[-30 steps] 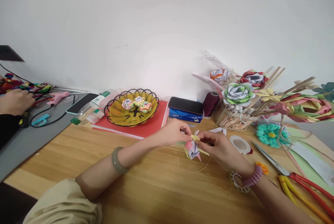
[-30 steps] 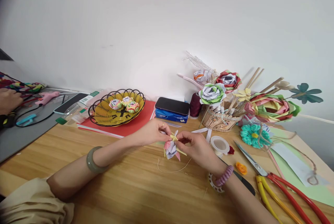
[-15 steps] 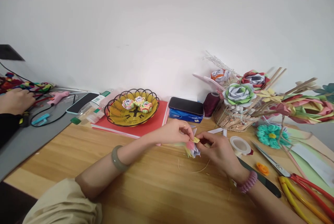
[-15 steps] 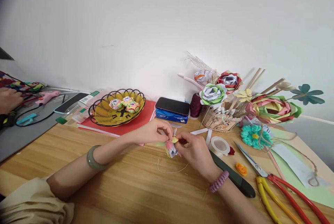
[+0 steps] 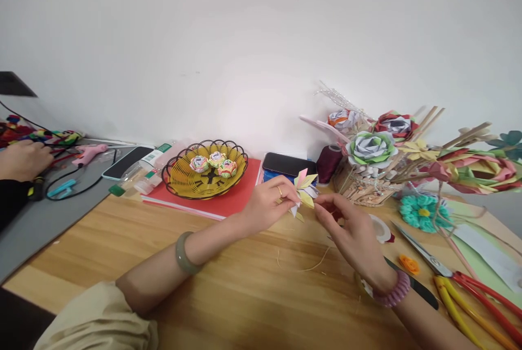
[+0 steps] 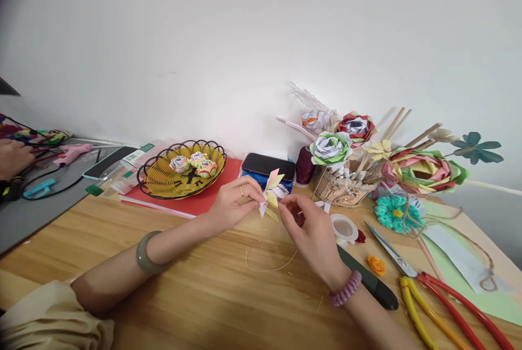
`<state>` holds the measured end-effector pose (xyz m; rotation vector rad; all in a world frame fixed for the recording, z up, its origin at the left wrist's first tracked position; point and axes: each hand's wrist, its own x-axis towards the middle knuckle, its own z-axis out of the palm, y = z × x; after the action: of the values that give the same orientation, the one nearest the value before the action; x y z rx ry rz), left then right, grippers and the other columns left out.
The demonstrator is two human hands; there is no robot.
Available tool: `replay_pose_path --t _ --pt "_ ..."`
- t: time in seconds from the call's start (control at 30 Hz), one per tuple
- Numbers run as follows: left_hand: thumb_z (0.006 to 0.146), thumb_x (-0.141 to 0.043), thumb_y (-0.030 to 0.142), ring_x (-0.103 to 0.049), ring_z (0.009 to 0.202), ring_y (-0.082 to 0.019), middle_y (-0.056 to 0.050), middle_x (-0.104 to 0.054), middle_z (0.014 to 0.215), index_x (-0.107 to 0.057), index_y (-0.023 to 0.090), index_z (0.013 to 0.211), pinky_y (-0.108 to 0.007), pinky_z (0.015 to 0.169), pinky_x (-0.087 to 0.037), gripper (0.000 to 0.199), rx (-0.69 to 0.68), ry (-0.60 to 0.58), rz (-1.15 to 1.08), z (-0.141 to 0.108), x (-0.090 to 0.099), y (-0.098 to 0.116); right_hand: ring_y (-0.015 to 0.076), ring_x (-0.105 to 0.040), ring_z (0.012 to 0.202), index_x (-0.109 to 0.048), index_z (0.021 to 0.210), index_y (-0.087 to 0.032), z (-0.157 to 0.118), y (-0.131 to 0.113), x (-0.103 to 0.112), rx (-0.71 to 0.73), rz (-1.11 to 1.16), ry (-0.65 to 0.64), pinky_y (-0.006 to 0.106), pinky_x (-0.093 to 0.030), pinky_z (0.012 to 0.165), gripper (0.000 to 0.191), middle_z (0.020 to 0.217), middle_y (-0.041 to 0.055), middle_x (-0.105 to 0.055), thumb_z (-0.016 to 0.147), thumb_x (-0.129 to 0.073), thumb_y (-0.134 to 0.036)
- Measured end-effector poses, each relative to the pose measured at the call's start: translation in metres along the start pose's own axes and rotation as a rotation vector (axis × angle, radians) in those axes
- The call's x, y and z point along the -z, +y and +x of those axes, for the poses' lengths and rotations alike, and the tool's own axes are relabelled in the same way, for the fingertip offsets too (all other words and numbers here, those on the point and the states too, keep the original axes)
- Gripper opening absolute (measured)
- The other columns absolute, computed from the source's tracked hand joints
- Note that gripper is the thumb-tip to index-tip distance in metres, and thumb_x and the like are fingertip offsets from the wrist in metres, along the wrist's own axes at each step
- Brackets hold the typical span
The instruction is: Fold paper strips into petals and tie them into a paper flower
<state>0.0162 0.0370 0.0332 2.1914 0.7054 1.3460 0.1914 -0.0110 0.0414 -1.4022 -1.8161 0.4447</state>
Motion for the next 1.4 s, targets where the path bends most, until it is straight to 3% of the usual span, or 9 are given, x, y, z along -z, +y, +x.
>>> replay_pose_path --t 0.07,0.2,0.5,0.77,1.13,1.4 --pt "0.078 -0.052 0.014 -0.058 0.07 -0.01 -0.005 -0.059 0.075 -0.062 0.014 0.07 -0.021 0.065 -0.047 0.013 -0.125 0.037 0.054 -0.001 -0.001 -0.002 0.0148 -0.055 0.059 -0.054 0.083 -0.02 -0.001 -0.003 0.001 -0.067 0.112 -0.09 0.025 -0.042 0.051 0.017 0.069 0.002 -0.061 0.084 -0.045 -0.034" --pt "0.078 -0.052 0.012 -0.059 0.069 -0.011 -0.006 -0.061 0.073 -0.061 0.013 0.07 -0.021 0.064 -0.049 0.012 -0.244 0.083 0.113 -0.004 -0.004 -0.005 0.0159 -0.059 0.066 -0.053 0.083 -0.019 -0.002 -0.001 -0.001 -0.11 0.239 -0.1 0.025 -0.044 0.056 0.018 0.072 0.0023 -0.063 0.081 -0.05 -0.037" --pt "0.074 -0.058 0.01 -0.061 0.07 -0.01 -0.006 -0.064 0.073 -0.06 0.011 0.071 -0.021 0.064 -0.051 0.004 -0.122 0.053 -0.103 -0.003 -0.006 -0.008 0.0116 -0.049 0.051 -0.056 0.069 -0.017 0.002 -0.003 0.003 -0.143 0.219 -0.083 0.022 -0.034 0.041 0.03 0.062 0.0015 -0.057 0.078 -0.052 -0.045" --pt "0.073 -0.059 0.012 -0.059 0.069 -0.01 -0.005 -0.062 0.073 -0.059 0.011 0.07 -0.021 0.063 -0.05 0.003 0.029 -0.018 -0.251 -0.002 -0.005 -0.011 0.0153 -0.059 0.064 -0.056 0.07 -0.017 0.003 0.002 0.004 -0.213 0.354 -0.093 0.023 -0.043 0.054 0.028 0.066 0.0031 -0.064 0.076 -0.055 -0.045" --pt "0.074 -0.059 0.013 -0.057 0.071 -0.009 -0.004 -0.057 0.075 -0.054 0.012 0.07 -0.023 0.065 -0.049 0.007 0.007 -0.04 -0.393 -0.001 -0.004 -0.011 0.0146 -0.06 0.063 -0.053 0.068 -0.018 0.0 -0.001 0.005 -0.208 0.389 -0.036 0.023 -0.045 0.056 0.028 0.064 0.0014 -0.061 0.076 -0.055 -0.044" --pt "0.076 -0.056 0.012 -0.057 0.074 -0.01 -0.004 -0.057 0.077 -0.051 0.014 0.073 -0.024 0.065 -0.048 0.006 -0.102 -0.06 -0.332 -0.002 -0.003 -0.014 0.0146 -0.059 0.059 -0.053 0.066 -0.018 -0.001 -0.001 0.003 -0.18 0.363 0.007 0.023 -0.043 0.052 0.024 0.061 0.001 -0.06 0.076 -0.055 -0.04"
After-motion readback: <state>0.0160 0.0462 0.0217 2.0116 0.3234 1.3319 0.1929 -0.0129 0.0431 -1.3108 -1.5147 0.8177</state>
